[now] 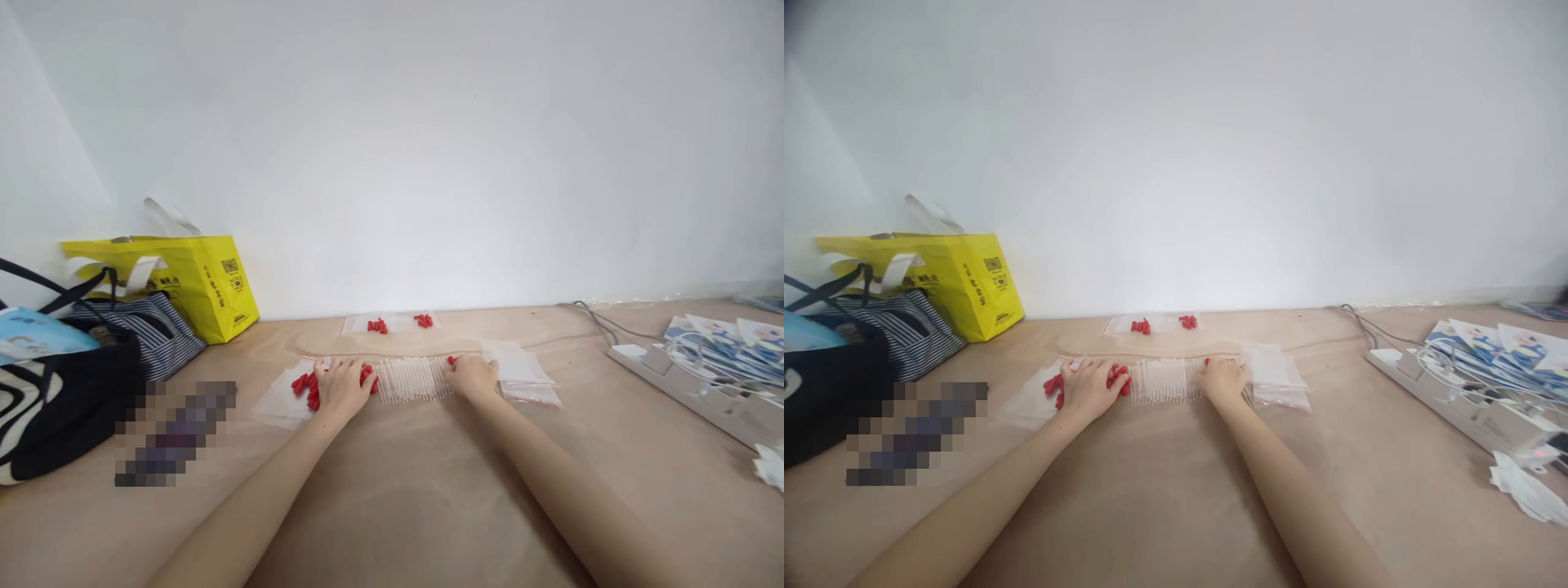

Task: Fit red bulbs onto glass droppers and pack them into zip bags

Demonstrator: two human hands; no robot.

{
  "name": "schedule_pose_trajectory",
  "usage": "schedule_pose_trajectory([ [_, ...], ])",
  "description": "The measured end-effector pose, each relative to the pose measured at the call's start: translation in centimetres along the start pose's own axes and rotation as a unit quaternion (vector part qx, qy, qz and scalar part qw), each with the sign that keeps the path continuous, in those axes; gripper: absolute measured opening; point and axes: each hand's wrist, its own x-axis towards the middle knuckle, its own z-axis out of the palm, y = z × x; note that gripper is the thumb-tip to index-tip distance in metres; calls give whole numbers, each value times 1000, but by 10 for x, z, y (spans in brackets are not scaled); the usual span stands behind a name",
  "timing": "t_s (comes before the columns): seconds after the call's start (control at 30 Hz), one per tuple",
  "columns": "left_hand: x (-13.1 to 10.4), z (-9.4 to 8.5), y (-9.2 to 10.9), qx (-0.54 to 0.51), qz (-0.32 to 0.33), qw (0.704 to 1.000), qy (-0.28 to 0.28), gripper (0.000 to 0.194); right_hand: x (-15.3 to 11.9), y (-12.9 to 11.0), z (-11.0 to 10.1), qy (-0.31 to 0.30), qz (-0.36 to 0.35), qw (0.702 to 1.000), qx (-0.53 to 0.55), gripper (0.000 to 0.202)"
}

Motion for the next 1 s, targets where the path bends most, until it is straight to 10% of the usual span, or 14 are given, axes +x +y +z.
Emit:
schedule_pose_trajectory([
  [0.33,0,-2,-1,8,-4,1000,19,15,8,-1,3,-25,8,1000,1,27],
  [0.63,-55,-23,4,-159,83,984,-23,14,3,-1,3,-4,-18,1000,11,28],
  [1.0,-57,-27,13,-193,207,948,-143,26,-51,21,16,124,-305,938,110,15],
])
